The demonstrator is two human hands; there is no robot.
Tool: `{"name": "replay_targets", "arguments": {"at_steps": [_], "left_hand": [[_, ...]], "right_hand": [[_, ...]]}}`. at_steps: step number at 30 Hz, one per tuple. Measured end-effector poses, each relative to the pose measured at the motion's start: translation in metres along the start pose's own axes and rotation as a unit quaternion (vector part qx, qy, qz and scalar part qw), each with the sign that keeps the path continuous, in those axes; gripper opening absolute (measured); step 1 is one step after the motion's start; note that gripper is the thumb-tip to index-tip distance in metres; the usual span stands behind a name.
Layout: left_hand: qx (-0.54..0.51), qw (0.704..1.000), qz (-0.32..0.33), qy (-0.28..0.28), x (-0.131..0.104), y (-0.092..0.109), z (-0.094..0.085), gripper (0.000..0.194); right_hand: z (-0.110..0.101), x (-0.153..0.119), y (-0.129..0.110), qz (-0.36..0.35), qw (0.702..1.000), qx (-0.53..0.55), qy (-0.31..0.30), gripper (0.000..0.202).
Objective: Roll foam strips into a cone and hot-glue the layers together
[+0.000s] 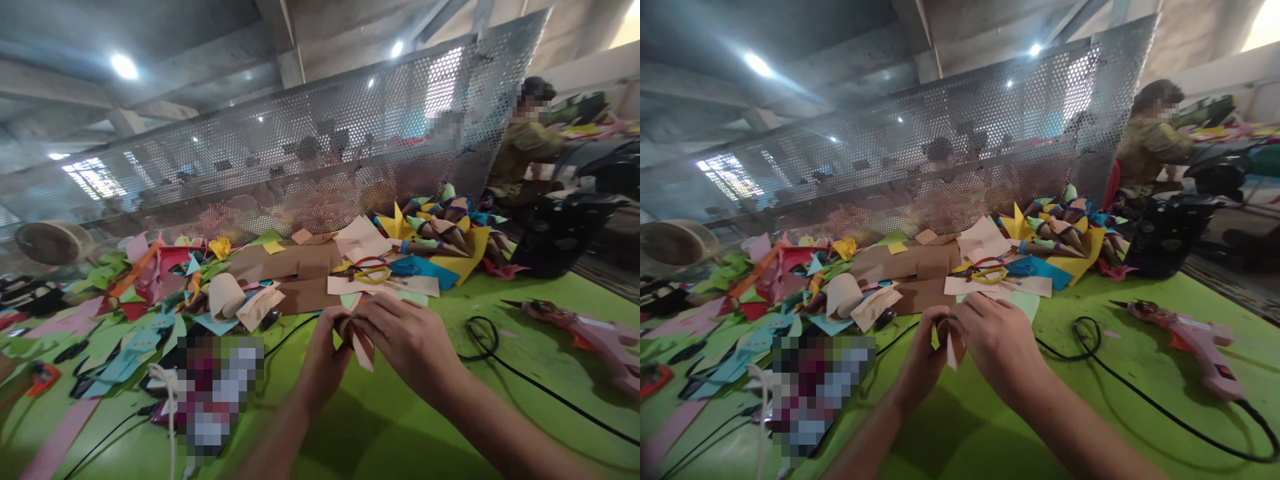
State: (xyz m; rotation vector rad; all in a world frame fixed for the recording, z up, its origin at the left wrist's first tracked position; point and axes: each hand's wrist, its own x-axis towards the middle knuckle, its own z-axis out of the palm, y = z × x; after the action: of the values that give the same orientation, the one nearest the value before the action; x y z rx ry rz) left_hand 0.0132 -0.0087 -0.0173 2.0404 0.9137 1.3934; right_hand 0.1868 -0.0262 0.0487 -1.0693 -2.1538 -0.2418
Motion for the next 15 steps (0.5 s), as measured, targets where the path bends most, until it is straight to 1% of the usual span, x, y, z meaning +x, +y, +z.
{"name": "replay_targets", "arguments": {"at_steps": [2, 5, 7, 11, 15], "left_hand": [[-0.016, 1.0, -0.024, 0.007, -0.0004, -0.0025, 0.0019, 0.041], [-0.038, 0.997, -0.058, 0.029, 0.0001, -0.0052, 0.0036, 0.04], [-0.043, 0.996, -0.055, 0.048, 0.0012, -0.0061, 0.0037, 0.04], [-0.028, 0.997, -0.027, 0.06, 0.0036, -0.0056, 0.0024, 0.04], [-0.019, 0.997, -0.018, 0.067, 0.0043, -0.0035, 0.0012, 0.041]], "right_hand": [[-0.0019, 0.0022, 0.0005, 0.03, 0.997, 0.069, 0.001, 0.021], [-0.0036, 0.0049, 0.0023, 0.081, 0.985, 0.15, 0.019, 0.02], [-0.0043, 0.0059, 0.004, 0.096, 0.979, 0.177, 0.04, 0.018], [-0.0045, 0.0052, 0.0052, 0.081, 0.974, 0.2, 0.069, 0.014], [-0.0023, 0.0035, 0.002, 0.063, 0.976, 0.198, 0.068, 0.009]]}}
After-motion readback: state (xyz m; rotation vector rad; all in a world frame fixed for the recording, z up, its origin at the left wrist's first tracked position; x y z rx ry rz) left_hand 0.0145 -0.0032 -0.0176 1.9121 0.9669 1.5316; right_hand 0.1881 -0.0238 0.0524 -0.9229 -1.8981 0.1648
